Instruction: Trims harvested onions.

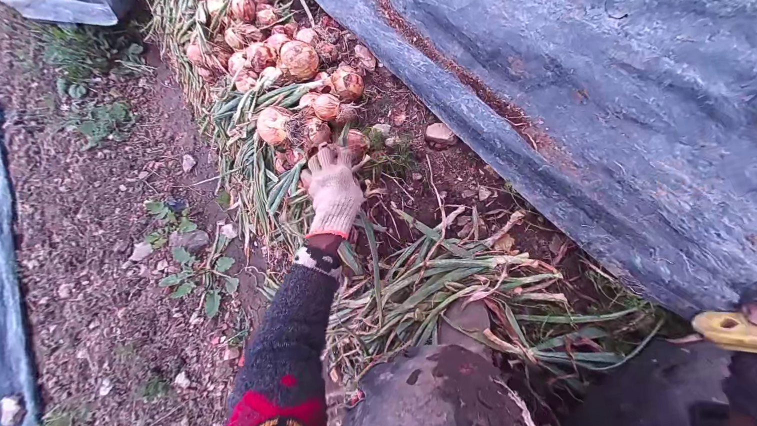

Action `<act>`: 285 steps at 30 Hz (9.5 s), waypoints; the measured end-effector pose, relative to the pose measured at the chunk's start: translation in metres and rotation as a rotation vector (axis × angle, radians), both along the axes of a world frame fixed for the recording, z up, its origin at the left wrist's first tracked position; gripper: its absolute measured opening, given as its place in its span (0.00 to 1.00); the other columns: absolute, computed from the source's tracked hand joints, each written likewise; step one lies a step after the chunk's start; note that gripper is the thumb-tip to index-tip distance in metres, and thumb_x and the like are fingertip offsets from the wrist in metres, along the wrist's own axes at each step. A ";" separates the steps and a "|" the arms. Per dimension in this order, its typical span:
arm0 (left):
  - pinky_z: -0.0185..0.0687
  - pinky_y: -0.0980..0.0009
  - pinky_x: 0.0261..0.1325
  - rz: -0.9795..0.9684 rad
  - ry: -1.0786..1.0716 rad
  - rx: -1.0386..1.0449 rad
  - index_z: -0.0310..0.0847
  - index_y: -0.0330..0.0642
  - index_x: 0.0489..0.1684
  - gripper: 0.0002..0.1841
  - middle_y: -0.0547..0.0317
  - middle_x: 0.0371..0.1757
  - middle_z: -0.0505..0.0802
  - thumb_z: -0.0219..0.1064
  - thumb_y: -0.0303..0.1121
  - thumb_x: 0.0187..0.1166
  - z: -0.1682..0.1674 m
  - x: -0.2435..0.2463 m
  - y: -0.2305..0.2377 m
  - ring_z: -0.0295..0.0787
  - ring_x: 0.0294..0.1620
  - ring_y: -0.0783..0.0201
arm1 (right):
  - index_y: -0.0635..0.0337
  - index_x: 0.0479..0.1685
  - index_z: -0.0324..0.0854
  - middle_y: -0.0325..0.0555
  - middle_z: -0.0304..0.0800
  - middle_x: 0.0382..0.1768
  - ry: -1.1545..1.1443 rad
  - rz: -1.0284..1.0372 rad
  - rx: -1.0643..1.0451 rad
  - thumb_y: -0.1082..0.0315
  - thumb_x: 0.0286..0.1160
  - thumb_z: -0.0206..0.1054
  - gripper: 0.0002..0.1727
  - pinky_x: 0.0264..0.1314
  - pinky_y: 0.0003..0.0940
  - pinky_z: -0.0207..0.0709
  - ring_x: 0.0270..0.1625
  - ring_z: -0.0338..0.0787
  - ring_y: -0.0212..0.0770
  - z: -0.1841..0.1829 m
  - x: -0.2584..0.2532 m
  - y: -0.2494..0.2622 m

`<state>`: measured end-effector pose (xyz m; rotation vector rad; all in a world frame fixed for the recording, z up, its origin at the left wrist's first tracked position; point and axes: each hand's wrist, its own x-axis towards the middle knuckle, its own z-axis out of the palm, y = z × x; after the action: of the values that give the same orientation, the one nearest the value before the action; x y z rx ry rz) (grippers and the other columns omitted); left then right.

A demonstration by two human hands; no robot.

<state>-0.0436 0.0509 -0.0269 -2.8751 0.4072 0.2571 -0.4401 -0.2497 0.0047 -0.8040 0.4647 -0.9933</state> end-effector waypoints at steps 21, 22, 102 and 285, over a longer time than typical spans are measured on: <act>0.83 0.60 0.75 -0.206 1.028 -1.213 0.65 0.33 0.83 0.53 0.49 0.72 0.86 0.85 0.55 0.56 0.029 -0.124 -0.022 0.85 0.71 0.60 | 0.60 0.87 0.64 0.49 0.79 0.78 0.747 0.671 -0.309 0.35 0.76 0.65 0.48 0.82 0.40 0.75 0.78 0.80 0.35 -0.061 0.081 0.104; 0.83 0.60 0.75 -0.199 1.171 -1.171 0.67 0.36 0.83 0.51 0.51 0.71 0.87 0.84 0.54 0.59 0.030 -0.135 -0.031 0.85 0.70 0.61 | 0.62 0.86 0.66 0.49 0.82 0.75 0.692 0.660 -0.296 0.36 0.76 0.65 0.46 0.78 0.38 0.78 0.74 0.83 0.34 -0.060 0.079 0.104; 0.91 0.69 0.44 0.224 0.731 -1.008 0.77 0.43 0.76 0.38 0.58 0.53 0.94 0.81 0.51 0.65 -0.011 -0.135 -0.022 0.92 0.42 0.69 | 0.54 0.40 0.89 0.36 0.87 0.27 0.226 0.605 -0.169 0.54 0.89 0.59 0.17 0.30 0.28 0.82 0.27 0.84 0.29 -0.003 0.067 0.118; 0.85 0.59 0.65 -0.683 0.830 -0.834 0.90 0.48 0.59 0.13 0.62 0.58 0.93 0.63 0.39 0.86 0.054 -0.163 -0.131 0.89 0.62 0.66 | 0.44 0.56 0.82 0.36 0.86 0.26 0.289 0.685 0.529 0.21 0.73 0.47 0.39 0.14 0.28 0.79 0.18 0.83 0.31 -0.022 0.102 0.033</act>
<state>-0.2069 -0.0797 0.0270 -2.9024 1.9717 1.4158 -0.3382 -0.2169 -0.0177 -0.5562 0.6092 -0.0994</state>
